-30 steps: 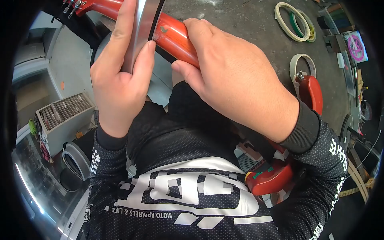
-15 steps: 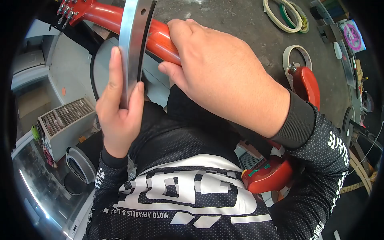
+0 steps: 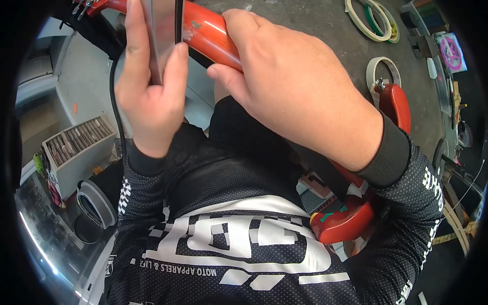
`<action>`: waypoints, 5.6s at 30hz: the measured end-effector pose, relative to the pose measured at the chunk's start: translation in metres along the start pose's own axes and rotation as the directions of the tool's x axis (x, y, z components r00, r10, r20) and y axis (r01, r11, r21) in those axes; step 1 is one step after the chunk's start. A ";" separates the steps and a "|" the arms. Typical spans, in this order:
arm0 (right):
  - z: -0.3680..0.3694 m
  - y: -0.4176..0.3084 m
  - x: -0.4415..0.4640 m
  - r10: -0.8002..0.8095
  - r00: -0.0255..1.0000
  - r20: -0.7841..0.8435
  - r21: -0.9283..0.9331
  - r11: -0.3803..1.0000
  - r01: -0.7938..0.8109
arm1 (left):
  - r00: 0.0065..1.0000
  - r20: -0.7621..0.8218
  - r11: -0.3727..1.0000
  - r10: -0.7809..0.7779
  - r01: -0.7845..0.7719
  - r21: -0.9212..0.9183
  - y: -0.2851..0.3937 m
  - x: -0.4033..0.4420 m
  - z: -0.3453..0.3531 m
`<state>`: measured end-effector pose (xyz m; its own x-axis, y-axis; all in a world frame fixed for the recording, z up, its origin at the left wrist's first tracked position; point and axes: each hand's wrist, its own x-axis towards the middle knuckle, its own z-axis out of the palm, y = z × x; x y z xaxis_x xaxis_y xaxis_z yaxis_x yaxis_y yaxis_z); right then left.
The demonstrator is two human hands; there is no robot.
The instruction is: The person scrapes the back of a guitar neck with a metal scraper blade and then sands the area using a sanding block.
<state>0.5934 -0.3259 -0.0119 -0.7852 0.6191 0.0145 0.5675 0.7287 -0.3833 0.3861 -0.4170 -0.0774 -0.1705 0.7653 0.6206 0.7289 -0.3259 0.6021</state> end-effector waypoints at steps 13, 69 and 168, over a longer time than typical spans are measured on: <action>0.000 -0.002 -0.001 -0.020 0.998 -0.054 -0.067 0.998 0.016 | 0.992 -0.072 0.994 0.103 -0.105 -0.026 -0.018 -0.044 0.016; 0.001 -0.002 0.005 -0.119 0.990 -0.075 -0.084 0.990 0.113 | 0.968 -0.173 0.925 -0.184 0.110 -0.364 -0.015 0.004 -0.002; 0.006 0.002 -0.005 -0.107 0.982 -0.157 -0.114 0.989 0.090 | 0.852 0.497 0.981 -0.166 0.094 0.167 0.058 0.060 -0.046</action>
<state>0.5970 -0.3297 -0.0179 -0.7927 0.5757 0.2005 0.5193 0.8099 -0.2727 0.3874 -0.4155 0.0177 0.0629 0.9819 0.1788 0.8102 -0.1549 0.5653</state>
